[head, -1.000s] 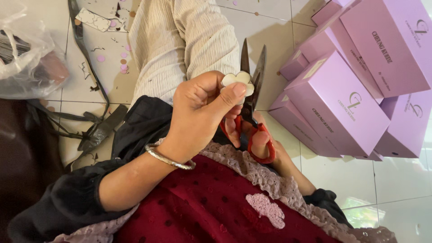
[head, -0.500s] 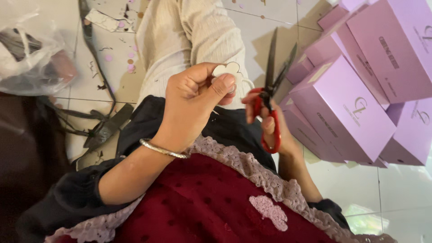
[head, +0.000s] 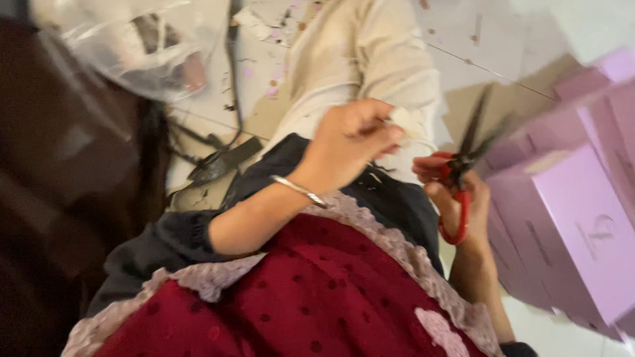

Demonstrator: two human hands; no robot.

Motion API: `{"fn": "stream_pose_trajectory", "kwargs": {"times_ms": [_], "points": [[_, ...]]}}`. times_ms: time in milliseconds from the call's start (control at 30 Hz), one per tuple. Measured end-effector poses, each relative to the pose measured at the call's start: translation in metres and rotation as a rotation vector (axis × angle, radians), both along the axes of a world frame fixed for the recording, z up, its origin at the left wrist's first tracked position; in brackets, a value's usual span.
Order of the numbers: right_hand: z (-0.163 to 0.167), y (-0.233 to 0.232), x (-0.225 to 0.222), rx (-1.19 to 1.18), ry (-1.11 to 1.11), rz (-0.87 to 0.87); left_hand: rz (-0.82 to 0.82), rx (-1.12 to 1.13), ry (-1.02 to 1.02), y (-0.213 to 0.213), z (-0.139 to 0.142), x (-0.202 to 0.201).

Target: The person sits on the floor and uses red-handled scissors to cut a white paper shape with a scalloped edge. They rotate the paper and trim the edges carefully, then place the finished piece on the floor.

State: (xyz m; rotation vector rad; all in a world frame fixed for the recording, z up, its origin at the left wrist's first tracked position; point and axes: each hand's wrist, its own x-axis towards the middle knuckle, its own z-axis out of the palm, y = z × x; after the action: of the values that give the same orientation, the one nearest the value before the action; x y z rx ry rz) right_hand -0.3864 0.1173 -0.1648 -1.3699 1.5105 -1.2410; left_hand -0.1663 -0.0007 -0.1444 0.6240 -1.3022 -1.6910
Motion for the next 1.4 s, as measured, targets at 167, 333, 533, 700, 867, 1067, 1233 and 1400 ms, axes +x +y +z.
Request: {"fn": "stream_pose_trajectory", "kwargs": {"times_ms": [167, 333, 533, 700, 867, 1067, 1233, 1400], "points": [[0.001, -0.041, 0.009, -0.029, -0.113, -0.014, 0.021, -0.205, -0.18, 0.006, -0.008, 0.004], [0.015, -0.072, 0.023, 0.002, 0.011, 0.027, 0.054, -0.222, -0.264, 0.002, 0.004, 0.017], [0.032, -0.069, 0.048, 0.003, -0.118, 0.112, 0.152, -0.194, -0.191, 0.009, 0.011, 0.034], [0.031, -0.052, 0.048, -0.033, -0.151, 0.049, 0.154, -0.081, -0.09, 0.01, 0.012, 0.039], [0.017, -0.038, 0.044, -0.073, -0.239, 0.05, 0.122, 0.24, 0.117, 0.016, 0.007, 0.043], [0.007, -0.028, 0.046, 0.009, -0.271, 0.097, -0.077, 0.146, 0.138, 0.032, -0.005, 0.021], [0.005, -0.02, 0.045, 0.012, -0.393, -0.001, 0.062, 0.202, 0.106, 0.03, -0.012, 0.017], [0.004, -0.017, 0.048, -0.035, -0.332, -0.002, 0.103, 0.172, 0.05, 0.031, -0.014, 0.014]]}}
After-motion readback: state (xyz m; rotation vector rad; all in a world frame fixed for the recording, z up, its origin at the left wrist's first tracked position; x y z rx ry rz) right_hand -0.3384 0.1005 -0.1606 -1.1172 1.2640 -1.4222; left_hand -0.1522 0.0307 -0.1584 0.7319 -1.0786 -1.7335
